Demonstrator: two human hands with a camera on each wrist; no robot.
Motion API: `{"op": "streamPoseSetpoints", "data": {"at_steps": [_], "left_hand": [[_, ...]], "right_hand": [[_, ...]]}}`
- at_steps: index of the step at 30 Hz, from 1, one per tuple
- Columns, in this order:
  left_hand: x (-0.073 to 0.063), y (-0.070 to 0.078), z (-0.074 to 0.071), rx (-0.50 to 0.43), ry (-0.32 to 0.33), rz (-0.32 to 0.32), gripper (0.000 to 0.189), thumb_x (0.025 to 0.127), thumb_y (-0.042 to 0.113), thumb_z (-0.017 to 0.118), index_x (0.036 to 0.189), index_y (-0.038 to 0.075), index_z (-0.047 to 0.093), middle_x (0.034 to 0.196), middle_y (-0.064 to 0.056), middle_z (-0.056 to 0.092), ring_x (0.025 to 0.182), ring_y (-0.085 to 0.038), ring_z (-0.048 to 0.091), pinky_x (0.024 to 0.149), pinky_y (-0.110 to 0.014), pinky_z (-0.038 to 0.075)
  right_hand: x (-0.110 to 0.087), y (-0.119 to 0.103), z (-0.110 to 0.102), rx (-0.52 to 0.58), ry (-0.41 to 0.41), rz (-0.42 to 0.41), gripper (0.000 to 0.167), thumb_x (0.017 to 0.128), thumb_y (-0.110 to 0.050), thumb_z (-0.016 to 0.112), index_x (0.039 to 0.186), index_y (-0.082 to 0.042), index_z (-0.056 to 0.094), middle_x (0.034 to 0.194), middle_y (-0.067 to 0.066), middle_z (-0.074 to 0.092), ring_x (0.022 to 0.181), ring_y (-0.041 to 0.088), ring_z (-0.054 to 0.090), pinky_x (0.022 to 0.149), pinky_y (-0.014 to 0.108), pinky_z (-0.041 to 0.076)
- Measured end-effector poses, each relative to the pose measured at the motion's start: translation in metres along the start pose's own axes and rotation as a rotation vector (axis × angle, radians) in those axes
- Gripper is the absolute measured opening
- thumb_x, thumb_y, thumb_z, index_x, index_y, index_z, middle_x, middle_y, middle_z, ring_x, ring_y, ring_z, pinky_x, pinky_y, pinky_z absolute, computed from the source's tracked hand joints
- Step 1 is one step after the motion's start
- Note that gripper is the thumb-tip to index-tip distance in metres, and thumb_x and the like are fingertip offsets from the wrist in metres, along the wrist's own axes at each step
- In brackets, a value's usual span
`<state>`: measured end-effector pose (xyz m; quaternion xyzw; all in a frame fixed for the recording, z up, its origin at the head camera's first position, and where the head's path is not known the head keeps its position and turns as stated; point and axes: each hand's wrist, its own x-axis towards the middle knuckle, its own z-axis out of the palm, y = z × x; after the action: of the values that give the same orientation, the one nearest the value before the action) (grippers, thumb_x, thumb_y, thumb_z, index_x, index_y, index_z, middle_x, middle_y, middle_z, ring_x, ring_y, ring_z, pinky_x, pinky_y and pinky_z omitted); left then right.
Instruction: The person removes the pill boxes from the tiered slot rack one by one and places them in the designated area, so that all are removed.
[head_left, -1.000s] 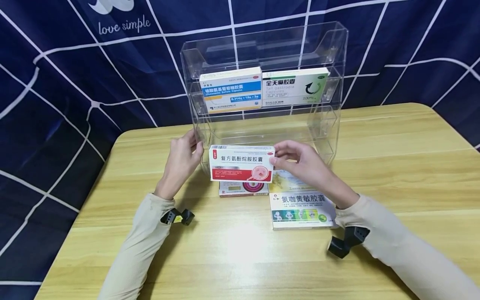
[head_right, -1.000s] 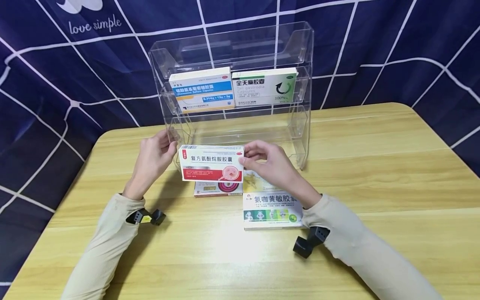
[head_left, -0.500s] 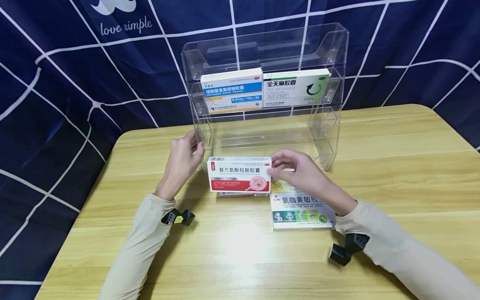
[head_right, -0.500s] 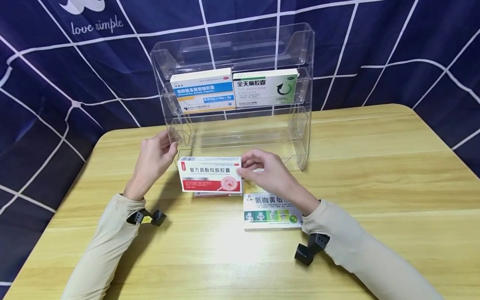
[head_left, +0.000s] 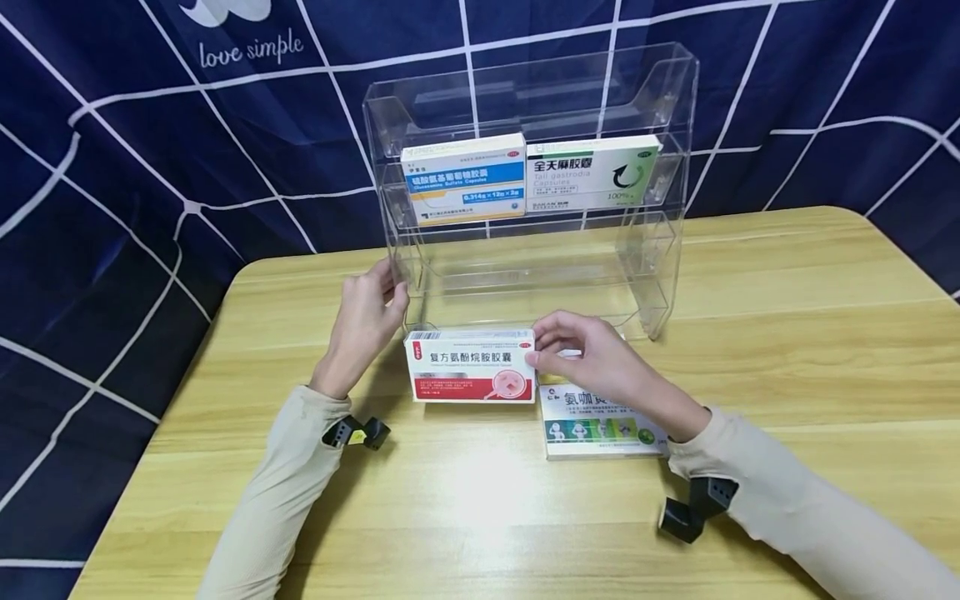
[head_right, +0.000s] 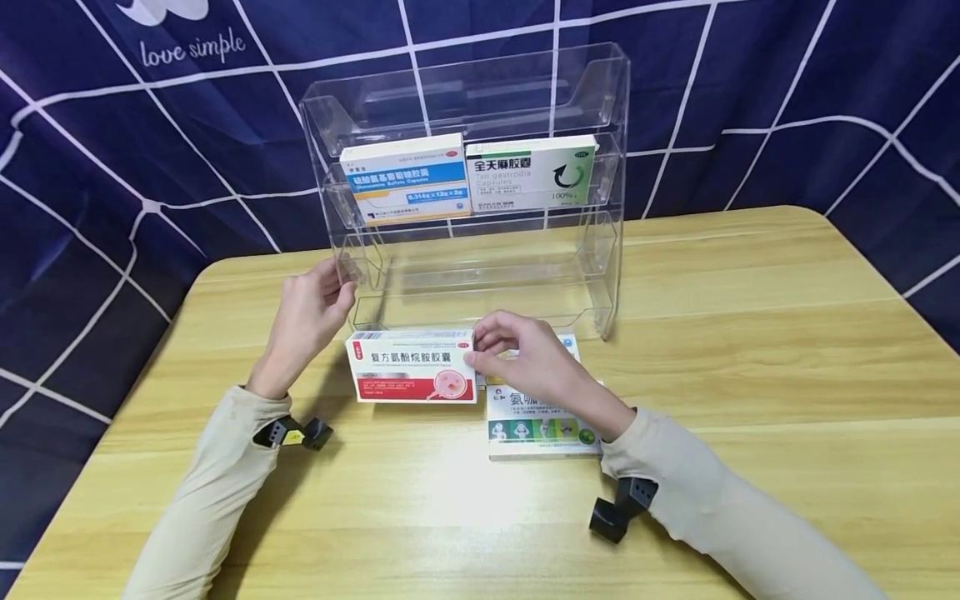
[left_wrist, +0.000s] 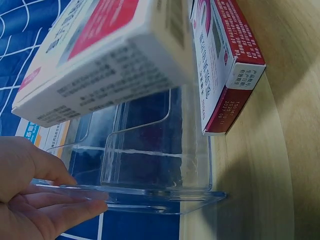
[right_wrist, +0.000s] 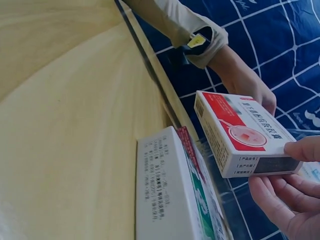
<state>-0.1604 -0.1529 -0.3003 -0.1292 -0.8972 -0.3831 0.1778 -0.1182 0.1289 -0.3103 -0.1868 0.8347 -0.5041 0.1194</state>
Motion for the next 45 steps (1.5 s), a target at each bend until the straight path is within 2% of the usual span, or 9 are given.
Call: {"op": "streamPoseSetpoints", "data": {"at_steps": [7, 15, 22, 27, 34, 41, 45], "left_hand": [[0.002, -0.001, 0.000, 0.001, -0.007, -0.007, 0.018, 0.087, -0.008, 0.051, 0.100, -0.014, 0.061, 0.101, -0.028, 0.068, 0.096, -0.037, 0.068, 0.086, -0.039, 0.059], [0.001, -0.003, 0.000, 0.018, -0.003, -0.001, 0.016, 0.087, -0.007, 0.050, 0.097, -0.013, 0.061, 0.097, -0.027, 0.069, 0.095, -0.036, 0.069, 0.084, -0.039, 0.060], [0.001, -0.002, 0.000, 0.021, -0.004, -0.003, 0.017, 0.087, -0.007, 0.050, 0.098, -0.013, 0.061, 0.097, -0.027, 0.069, 0.095, -0.036, 0.068, 0.085, -0.039, 0.060], [0.000, 0.000, -0.001, 0.026, 0.001, -0.004, 0.017, 0.086, -0.007, 0.051, 0.099, -0.013, 0.061, 0.098, -0.027, 0.069, 0.094, -0.036, 0.069, 0.084, -0.039, 0.060], [0.001, 0.000, 0.000, 0.027, -0.008, -0.006, 0.019, 0.087, -0.007, 0.051, 0.101, -0.013, 0.061, 0.101, -0.027, 0.069, 0.095, -0.036, 0.069, 0.084, -0.039, 0.060], [0.000, 0.000, 0.000, 0.026, -0.001, 0.001, 0.019, 0.087, -0.008, 0.051, 0.101, -0.014, 0.062, 0.100, -0.027, 0.069, 0.095, -0.037, 0.069, 0.084, -0.039, 0.060], [0.000, 0.000, 0.000, 0.028, -0.002, -0.004, 0.019, 0.087, -0.008, 0.051, 0.101, -0.014, 0.062, 0.101, -0.028, 0.068, 0.095, -0.037, 0.068, 0.084, -0.039, 0.060]], "right_hand": [[-0.005, 0.003, 0.005, 0.027, -0.031, -0.001, 0.029, 0.086, -0.015, 0.071, 0.110, -0.001, 0.061, 0.094, 0.005, 0.067, 0.091, 0.020, 0.063, 0.084, 0.031, 0.057], [-0.008, 0.002, 0.011, 0.013, -0.062, -0.001, 0.031, 0.086, -0.019, 0.072, 0.109, -0.002, 0.062, 0.094, 0.003, 0.067, 0.089, 0.018, 0.062, 0.084, 0.034, 0.057], [-0.012, 0.000, 0.015, 0.017, -0.135, 0.003, 0.031, 0.086, -0.021, 0.072, 0.109, -0.003, 0.061, 0.093, 0.001, 0.068, 0.087, 0.016, 0.063, 0.085, 0.031, 0.057], [-0.013, 0.001, 0.018, 0.018, -0.191, -0.005, 0.032, 0.086, -0.021, 0.071, 0.110, -0.001, 0.061, 0.090, 0.001, 0.070, 0.081, 0.013, 0.066, 0.079, 0.026, 0.058], [-0.016, 0.000, 0.019, 0.103, -0.285, 0.008, 0.036, 0.089, -0.015, 0.067, 0.118, 0.005, 0.057, 0.088, 0.005, 0.072, 0.073, 0.017, 0.070, 0.070, 0.027, 0.060], [-0.018, 0.001, 0.021, 0.096, -0.309, -0.027, 0.033, 0.089, -0.012, 0.066, 0.115, 0.005, 0.056, 0.084, 0.004, 0.072, 0.071, 0.021, 0.070, 0.068, 0.028, 0.061], [-0.019, -0.002, 0.020, 0.047, -0.307, -0.037, 0.032, 0.093, -0.017, 0.063, 0.117, 0.003, 0.056, 0.078, 0.005, 0.071, 0.064, 0.021, 0.068, 0.059, 0.030, 0.061]]}}
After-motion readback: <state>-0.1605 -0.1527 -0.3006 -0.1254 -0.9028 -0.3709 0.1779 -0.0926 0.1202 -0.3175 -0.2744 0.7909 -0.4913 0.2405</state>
